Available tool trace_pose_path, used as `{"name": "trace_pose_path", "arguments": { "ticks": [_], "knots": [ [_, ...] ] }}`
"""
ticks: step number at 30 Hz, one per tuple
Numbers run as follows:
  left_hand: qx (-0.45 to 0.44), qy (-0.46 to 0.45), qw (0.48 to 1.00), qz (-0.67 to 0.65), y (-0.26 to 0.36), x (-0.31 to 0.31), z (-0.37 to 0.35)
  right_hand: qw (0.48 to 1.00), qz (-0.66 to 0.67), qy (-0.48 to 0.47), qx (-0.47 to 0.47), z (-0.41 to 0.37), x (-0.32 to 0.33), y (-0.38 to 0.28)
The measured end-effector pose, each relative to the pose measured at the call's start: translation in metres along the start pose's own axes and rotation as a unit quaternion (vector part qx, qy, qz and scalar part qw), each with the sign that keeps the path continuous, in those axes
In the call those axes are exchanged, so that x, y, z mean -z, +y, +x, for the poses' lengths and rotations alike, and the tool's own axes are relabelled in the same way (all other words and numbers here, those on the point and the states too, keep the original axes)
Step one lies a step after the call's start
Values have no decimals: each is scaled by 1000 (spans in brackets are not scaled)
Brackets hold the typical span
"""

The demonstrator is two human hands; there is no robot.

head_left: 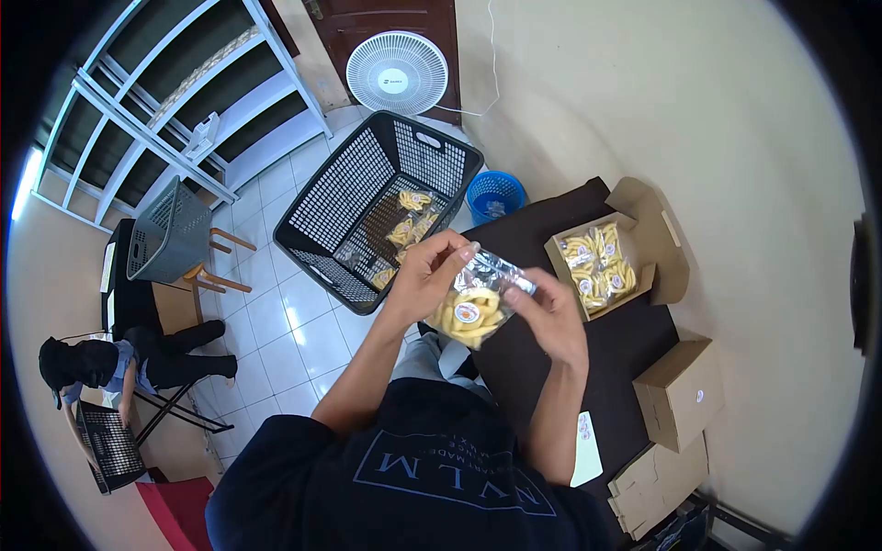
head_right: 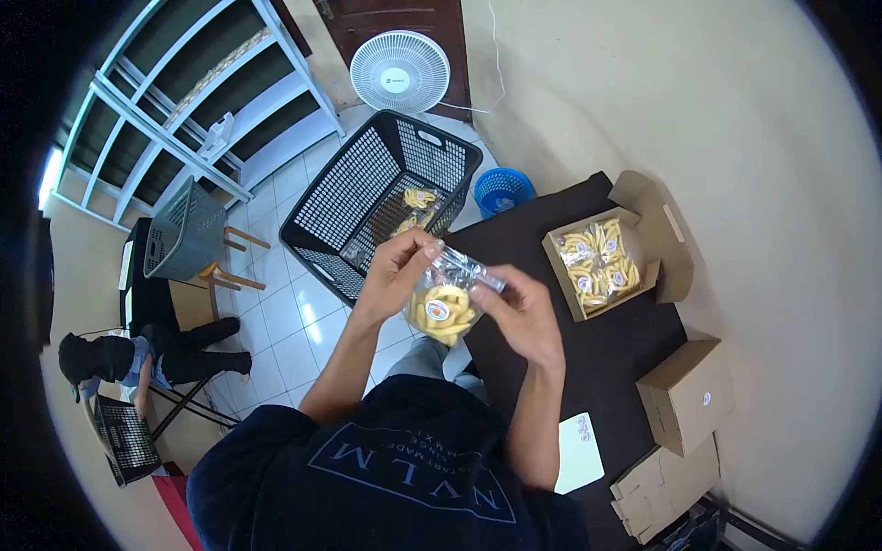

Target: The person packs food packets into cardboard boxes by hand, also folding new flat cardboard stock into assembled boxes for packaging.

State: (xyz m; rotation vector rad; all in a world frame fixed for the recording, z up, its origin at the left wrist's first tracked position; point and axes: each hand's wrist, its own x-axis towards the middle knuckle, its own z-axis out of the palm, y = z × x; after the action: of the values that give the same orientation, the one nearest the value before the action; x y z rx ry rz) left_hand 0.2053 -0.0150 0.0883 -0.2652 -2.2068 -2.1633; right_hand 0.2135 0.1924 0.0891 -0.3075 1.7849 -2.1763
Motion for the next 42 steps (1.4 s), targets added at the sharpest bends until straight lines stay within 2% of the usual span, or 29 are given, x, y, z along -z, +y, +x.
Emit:
{"name": "trace_pose_path", "arguments": {
  "ticks": [1,3,4,5,7,8,10,14,16,19,21,22,23,25,27,29,31,33,34,36,39,42],
  "knots": [
    [1,-1,1000,-2,0,-2,-1,1000,-10,22,11,2,3,-6],
    [13,-63,997,-37,0,-7,-4,998,-39,23,33,9,-1,-17],
    [1,-79,997,-24,7,-10,-3,992,-116,-15,39,13,-2,-20],
    [3,-79,997,-25,8,-11,-3,979,-192,-54,46,15,-4,-24],
    [3,-60,998,33,9,-12,-1,974,-213,-36,72,18,-16,-34],
    [-31,-42,995,81,11,-13,1,969,-228,-27,85,19,-19,-37],
    [-15,-17,997,69,15,-17,0,949,-289,-15,128,21,-23,-34],
    [-4,40,997,59,9,-22,-4,963,-224,17,152,16,-32,-22],
    [8,61,997,56,2,-21,-6,964,-257,9,73,9,-26,-21],
    [-1,108,993,54,-9,-11,0,967,-249,6,57,-2,-20,-15],
    [25,131,991,26,-11,-6,3,967,-247,12,53,-10,-14,-13],
    [7,171,985,10,-16,-10,5,976,-214,16,44,-15,-5,-7],
    [8,172,985,10,-18,0,8,983,-180,19,35,-20,4,-4],
    [-20,295,955,-3,-17,24,19,991,-100,73,41,-31,21,-7],
    [-1,290,957,-21,-10,17,19,992,-78,97,37,-28,25,0],
    [-45,275,960,24,-6,-4,21,994,-46,98,27,-19,7,2],
    [-28,283,958,51,-1,-26,22,996,-38,59,51,-10,-15,8],
    [-87,291,946,111,-6,-41,21,997,1,63,52,-5,-35,11],
    [-55,281,953,99,1,-48,17,996,0,65,52,-4,-34,14],
    [-49,271,954,116,-2,-47,14,981,-156,90,69,-1,-33,21],
    [-37,261,956,129,-12,-45,11,979,-141,112,97,-4,-41,16],
    [-35,257,955,141,-30,-40,13,985,-124,91,78,-8,-39,26]
  ]
}}
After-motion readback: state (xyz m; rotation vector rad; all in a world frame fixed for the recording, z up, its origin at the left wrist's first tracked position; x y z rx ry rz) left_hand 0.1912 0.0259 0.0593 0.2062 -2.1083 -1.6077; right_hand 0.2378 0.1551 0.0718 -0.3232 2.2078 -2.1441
